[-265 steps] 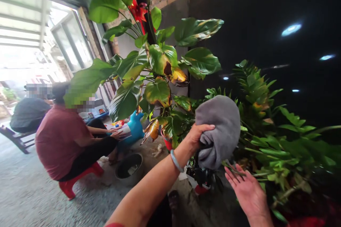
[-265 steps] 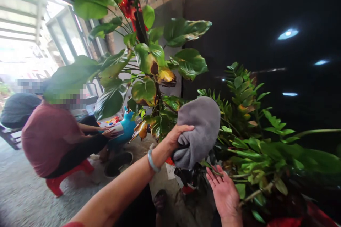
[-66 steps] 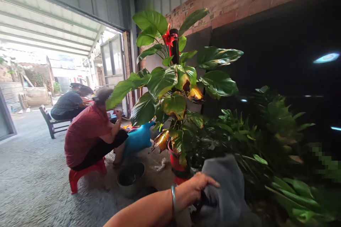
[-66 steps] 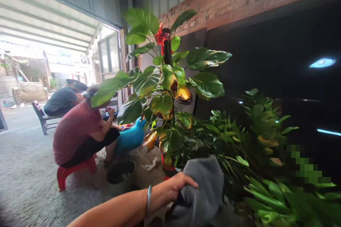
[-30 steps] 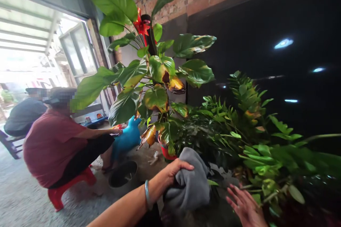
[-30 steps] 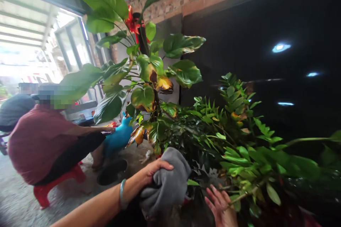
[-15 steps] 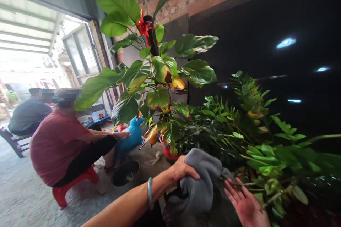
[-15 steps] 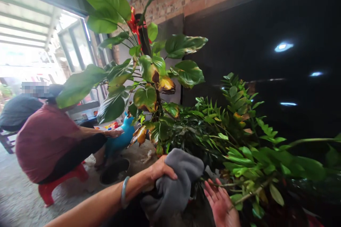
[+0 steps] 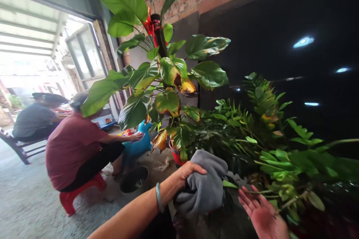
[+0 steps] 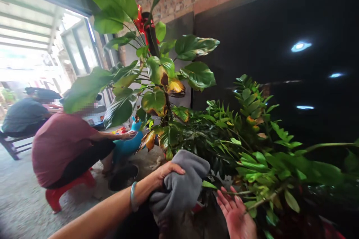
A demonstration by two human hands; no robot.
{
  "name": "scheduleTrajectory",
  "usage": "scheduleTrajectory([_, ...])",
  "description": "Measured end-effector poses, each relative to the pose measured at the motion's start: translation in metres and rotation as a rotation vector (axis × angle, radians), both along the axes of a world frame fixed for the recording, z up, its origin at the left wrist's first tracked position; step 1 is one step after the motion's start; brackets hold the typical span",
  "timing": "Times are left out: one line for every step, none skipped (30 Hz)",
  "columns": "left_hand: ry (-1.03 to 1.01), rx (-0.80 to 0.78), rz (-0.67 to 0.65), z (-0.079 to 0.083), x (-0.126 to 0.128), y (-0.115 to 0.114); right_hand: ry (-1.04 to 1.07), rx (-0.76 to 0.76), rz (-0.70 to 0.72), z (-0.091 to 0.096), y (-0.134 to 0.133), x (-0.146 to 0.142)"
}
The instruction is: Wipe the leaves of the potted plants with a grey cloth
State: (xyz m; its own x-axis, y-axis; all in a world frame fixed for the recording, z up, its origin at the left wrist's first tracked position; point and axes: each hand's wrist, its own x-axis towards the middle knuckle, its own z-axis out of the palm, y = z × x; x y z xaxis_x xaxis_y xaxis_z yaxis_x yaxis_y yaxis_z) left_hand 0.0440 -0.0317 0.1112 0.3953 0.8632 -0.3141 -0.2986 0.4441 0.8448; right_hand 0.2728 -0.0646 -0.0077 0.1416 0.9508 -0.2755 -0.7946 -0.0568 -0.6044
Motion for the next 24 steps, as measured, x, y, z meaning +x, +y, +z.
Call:
scheduleTrajectory([-0.009, 0.007, 0.025, 0.01, -0.002, -0.001, 0.015, -0.02, -0.01, 0.002, -0.001, 0.0])
scheduleTrajectory([-0.022, 0.016, 0.063, 0.023, -0.003, 0.0, 0.027, -0.032, -0.013, 0.005, -0.002, 0.0])
scheduleTrajectory([-0.045, 0.032, 0.114, 0.037, -0.005, 0.004, 0.031, -0.035, -0.01, 0.007, -0.003, 0.0])
scheduleTrajectory([-0.077, 0.057, 0.181, 0.049, -0.006, 0.009, 0.025, -0.03, -0.006, 0.009, -0.003, -0.002])
scheduleTrajectory([-0.11, 0.082, 0.253, 0.059, -0.007, 0.014, 0.013, -0.019, -0.001, 0.011, -0.003, -0.003])
scheduleTrajectory([-0.131, 0.094, 0.315, 0.064, -0.007, 0.019, 0.0, -0.009, 0.001, 0.012, -0.003, -0.005])
scheduleTrajectory([-0.133, 0.084, 0.35, 0.063, -0.007, 0.023, -0.008, 0.0, 0.001, 0.013, -0.003, -0.007])
scheduleTrajectory([-0.116, 0.054, 0.352, 0.057, -0.007, 0.024, -0.009, 0.001, 0.002, 0.014, -0.003, -0.008])
scheduleTrajectory([-0.091, 0.019, 0.322, 0.046, -0.006, 0.023, -0.003, -0.005, 0.002, 0.015, -0.003, -0.009])
scheduleTrajectory([-0.062, -0.017, 0.264, 0.032, -0.006, 0.019, 0.007, -0.02, 0.004, 0.016, -0.003, -0.01])
scheduleTrajectory([-0.033, -0.046, 0.187, 0.017, -0.006, 0.013, 0.017, -0.036, 0.009, 0.017, -0.003, -0.01])
scheduleTrajectory([-0.025, -0.047, 0.124, 0.004, -0.007, 0.006, 0.025, -0.052, 0.014, 0.018, -0.003, -0.01])
scheduleTrajectory([-0.021, -0.036, 0.067, -0.006, -0.009, -0.001, 0.028, -0.063, 0.017, 0.02, -0.004, -0.009])
scheduleTrajectory([-0.021, -0.011, 0.029, -0.011, -0.012, -0.007, 0.027, -0.071, 0.019, 0.021, -0.004, -0.009])
scheduleTrajectory([-0.025, 0.025, 0.013, -0.011, -0.015, -0.011, 0.023, -0.071, 0.018, 0.021, -0.005, -0.008])
scheduleTrajectory([-0.029, 0.063, 0.022, -0.006, -0.019, -0.012, 0.018, -0.064, 0.018, 0.022, -0.005, -0.007])
scheduleTrajectory([-0.038, 0.097, 0.053, 0.002, -0.023, -0.01, 0.014, -0.057, 0.014, 0.023, -0.006, -0.007])
scheduleTrajectory([-0.052, 0.119, 0.103, 0.014, -0.027, -0.006, 0.008, -0.051, 0.01, 0.023, -0.006, -0.007])
scheduleTrajectory([-0.077, 0.127, 0.17, 0.025, -0.031, 0.0, 0.004, -0.044, 0.006, 0.024, -0.007, -0.008])
scheduleTrajectory([-0.115, 0.126, 0.25, 0.035, -0.034, 0.007, -0.001, -0.039, 0.004, 0.024, -0.007, -0.008])
scheduleTrajectory([-0.155, 0.114, 0.32, 0.042, -0.035, 0.014, -0.008, -0.034, 0.001, 0.025, -0.007, -0.009])
scheduleTrajectory([-0.186, 0.091, 0.371, 0.044, -0.034, 0.02, -0.015, -0.031, -0.002, 0.025, -0.007, -0.009])
scheduleTrajectory([-0.211, 0.063, 0.393, 0.041, -0.032, 0.025, -0.021, -0.028, -0.004, 0.026, -0.007, -0.01])
scheduleTrajectory([-0.211, 0.022, 0.376, 0.033, -0.029, 0.026, -0.027, -0.028, -0.005, 0.026, -0.007, -0.01])
